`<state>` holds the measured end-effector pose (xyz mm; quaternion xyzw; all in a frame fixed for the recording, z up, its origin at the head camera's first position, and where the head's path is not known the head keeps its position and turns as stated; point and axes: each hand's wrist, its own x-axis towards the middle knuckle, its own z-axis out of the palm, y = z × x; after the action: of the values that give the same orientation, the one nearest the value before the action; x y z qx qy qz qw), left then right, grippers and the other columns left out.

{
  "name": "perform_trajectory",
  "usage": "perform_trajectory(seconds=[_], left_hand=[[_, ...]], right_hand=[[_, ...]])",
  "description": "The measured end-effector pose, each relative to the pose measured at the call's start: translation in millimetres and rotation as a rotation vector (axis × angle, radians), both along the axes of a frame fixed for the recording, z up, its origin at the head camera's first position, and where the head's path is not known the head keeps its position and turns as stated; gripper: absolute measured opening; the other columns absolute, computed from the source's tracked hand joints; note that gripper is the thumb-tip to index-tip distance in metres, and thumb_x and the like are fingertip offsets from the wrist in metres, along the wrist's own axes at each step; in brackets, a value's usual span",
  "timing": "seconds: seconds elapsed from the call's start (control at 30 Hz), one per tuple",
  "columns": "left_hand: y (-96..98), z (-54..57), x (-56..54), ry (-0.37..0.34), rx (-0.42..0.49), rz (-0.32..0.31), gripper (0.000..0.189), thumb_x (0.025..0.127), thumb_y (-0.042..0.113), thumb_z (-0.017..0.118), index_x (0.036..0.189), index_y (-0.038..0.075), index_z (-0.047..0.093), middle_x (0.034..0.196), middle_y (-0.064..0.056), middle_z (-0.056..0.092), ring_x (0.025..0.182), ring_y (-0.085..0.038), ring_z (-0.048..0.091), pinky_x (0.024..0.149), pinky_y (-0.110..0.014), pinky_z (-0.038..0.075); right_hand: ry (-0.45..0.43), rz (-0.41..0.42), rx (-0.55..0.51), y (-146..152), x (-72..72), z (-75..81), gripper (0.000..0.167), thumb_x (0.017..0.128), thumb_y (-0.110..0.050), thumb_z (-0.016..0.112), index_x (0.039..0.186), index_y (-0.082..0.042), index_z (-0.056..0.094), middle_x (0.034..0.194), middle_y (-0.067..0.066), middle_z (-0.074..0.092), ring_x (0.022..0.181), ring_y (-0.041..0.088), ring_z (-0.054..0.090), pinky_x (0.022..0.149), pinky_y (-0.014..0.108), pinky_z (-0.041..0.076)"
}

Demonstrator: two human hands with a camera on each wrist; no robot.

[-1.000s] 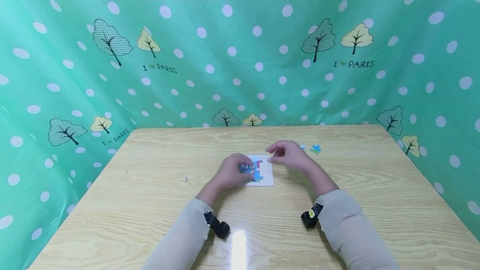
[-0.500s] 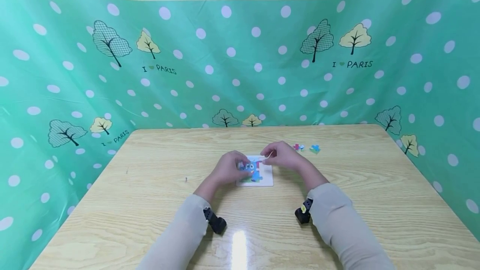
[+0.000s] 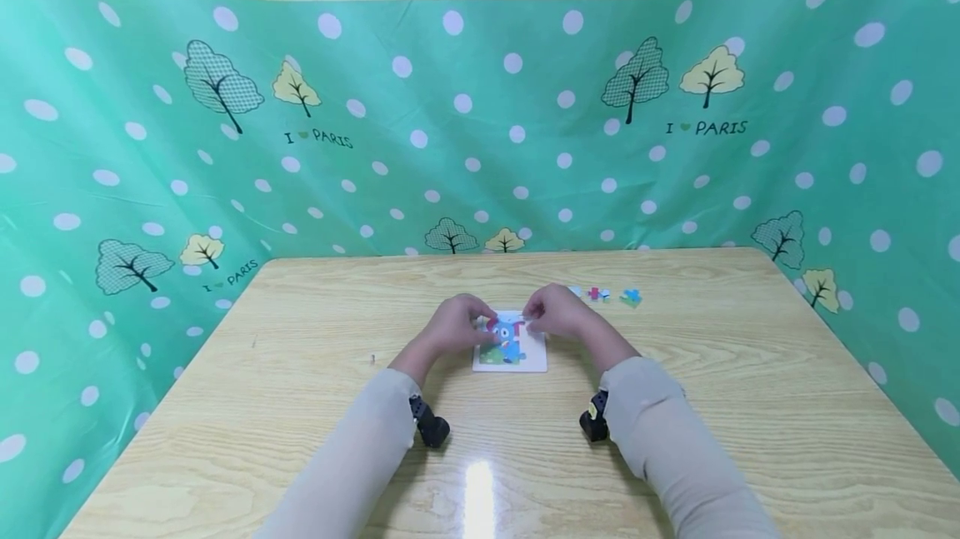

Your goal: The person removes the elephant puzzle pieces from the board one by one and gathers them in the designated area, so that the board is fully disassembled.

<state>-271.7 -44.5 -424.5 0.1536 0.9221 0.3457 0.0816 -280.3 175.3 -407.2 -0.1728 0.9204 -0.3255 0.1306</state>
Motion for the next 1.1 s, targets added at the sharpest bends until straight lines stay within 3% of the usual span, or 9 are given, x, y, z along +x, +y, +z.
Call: perform_trajectory(seconds=[0.3, 0.63, 1.1], left_hand=[[5.0, -2.8, -4.4, 0.039, -0.049, 0.016, 0.031, 0.076, 0.033, 0.085, 0.097, 0.012, 0.076, 0.102, 0.001, 0.062, 0.099, -0.018, 0.056, 0.094, -0.036, 0.046], [9.5, -4.8, -1.8, 0.039, -0.037, 0.076, 0.036, 0.071, 0.039, 0.088, 0.089, 0.011, 0.074, 0.099, 0.001, 0.058, 0.09, -0.017, 0.053, 0.088, -0.033, 0.047], [9.5, -9.6, 0.5, 0.041, 0.004, 0.111, 0.035, 0.071, 0.037, 0.088, 0.087, 0.011, 0.071, 0.106, -0.001, 0.058, 0.102, -0.02, 0.053, 0.096, -0.035, 0.045]], right_hand=[[-0.021, -0.057, -0.002, -3.1, -3.5, -5.6, 0.012, 0.085, -0.004, 0.073, 0.097, -0.004, 0.072, 0.086, 0.004, 0.063, 0.081, 0.018, 0.055, 0.074, 0.031, 0.049], [-0.03, -0.079, -0.014, -4.0, -5.9, -10.9, 0.008, 0.084, -0.005, 0.074, 0.092, -0.006, 0.07, 0.083, 0.005, 0.061, 0.078, 0.019, 0.054, 0.072, 0.03, 0.047], [-0.03, -0.076, -0.005, -5.3, -5.9, -14.0, 0.005, 0.088, -0.007, 0.072, 0.092, -0.007, 0.069, 0.084, 0.005, 0.06, 0.079, 0.019, 0.053, 0.072, 0.03, 0.046]])
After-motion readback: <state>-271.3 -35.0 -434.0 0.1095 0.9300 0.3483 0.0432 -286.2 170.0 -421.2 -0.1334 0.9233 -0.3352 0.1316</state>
